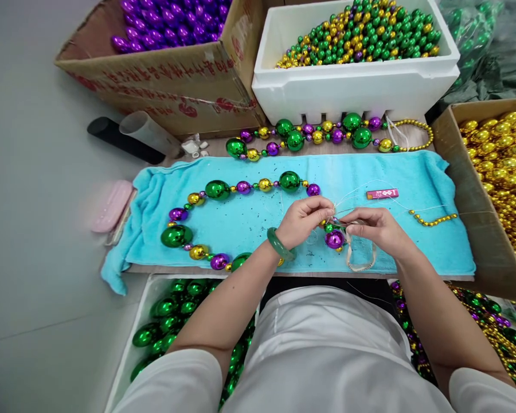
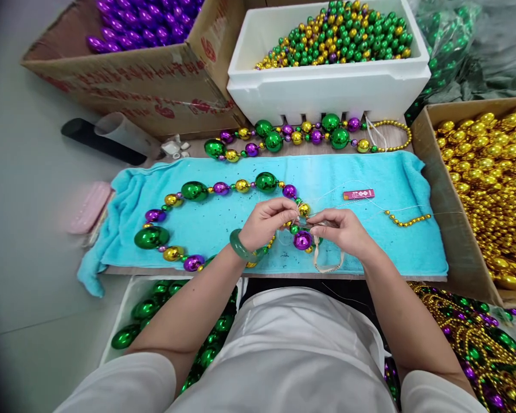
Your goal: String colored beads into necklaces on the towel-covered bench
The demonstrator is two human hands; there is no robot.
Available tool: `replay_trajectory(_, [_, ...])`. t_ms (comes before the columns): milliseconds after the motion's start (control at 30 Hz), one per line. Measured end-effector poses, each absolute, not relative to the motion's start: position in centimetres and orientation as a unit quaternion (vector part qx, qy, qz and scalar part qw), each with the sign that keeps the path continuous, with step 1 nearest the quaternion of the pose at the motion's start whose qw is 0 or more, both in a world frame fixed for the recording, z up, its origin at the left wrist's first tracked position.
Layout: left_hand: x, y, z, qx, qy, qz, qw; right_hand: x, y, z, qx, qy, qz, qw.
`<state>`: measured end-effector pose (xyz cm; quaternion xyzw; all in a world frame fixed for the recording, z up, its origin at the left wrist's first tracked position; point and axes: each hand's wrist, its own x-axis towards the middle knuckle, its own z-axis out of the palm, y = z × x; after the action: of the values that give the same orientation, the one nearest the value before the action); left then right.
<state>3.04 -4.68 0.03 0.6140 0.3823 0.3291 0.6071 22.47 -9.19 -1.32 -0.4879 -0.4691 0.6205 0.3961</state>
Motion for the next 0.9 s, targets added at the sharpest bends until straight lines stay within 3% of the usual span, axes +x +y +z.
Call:
replay_trajectory(333, [3.1,-4.7,-0.4,0.644,0.384,0.332,0.572,22.0,-9.2,-1.9,-0.454,-0.469,0.633,0.416])
replay_trajectory(900, [3.1,-4.9,-0.5,0.603,0.392,0.323,0.615,22.9,-10.4,-0.9,-0.405,-0.511,0.614,0.446])
